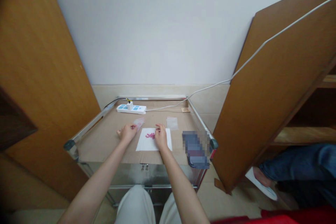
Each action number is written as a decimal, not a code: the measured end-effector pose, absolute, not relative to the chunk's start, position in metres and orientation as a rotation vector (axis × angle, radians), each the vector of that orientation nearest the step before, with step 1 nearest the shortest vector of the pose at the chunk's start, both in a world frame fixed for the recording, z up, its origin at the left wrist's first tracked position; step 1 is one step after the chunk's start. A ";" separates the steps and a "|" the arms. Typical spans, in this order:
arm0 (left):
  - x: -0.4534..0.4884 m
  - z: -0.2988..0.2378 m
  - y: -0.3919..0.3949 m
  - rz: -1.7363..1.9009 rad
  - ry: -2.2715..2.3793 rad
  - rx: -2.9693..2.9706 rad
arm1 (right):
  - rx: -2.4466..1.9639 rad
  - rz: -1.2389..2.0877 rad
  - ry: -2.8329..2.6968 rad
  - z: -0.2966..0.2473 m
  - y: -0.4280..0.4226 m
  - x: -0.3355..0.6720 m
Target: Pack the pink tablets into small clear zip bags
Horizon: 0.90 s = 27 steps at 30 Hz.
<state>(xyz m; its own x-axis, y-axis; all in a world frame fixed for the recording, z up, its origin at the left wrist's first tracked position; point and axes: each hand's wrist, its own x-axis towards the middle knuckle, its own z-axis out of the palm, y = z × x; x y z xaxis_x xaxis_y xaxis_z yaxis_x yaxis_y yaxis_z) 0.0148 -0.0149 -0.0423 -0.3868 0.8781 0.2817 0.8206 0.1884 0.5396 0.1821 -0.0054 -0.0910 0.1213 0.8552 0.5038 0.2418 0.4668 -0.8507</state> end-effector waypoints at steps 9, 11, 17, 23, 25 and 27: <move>0.009 -0.046 -0.002 1.004 2.342 1.435 | -1.152 0.699 -1.279 -0.097 0.008 0.186; 0.009 -0.047 -0.002 1.048 2.359 1.430 | -1.150 0.711 -1.280 -0.098 0.010 0.187; 0.003 -0.045 0.004 1.365 2.196 1.490 | -1.134 0.737 -1.262 -0.095 0.010 0.186; -0.004 -0.036 0.019 1.799 1.579 1.118 | -1.108 0.710 -1.161 -0.088 0.001 0.182; 0.001 -0.030 0.016 1.846 1.380 0.979 | -1.112 0.686 -1.167 -0.086 -0.004 0.180; 0.009 -0.024 0.009 1.821 1.223 0.877 | -1.111 0.679 -1.200 -0.083 -0.009 0.179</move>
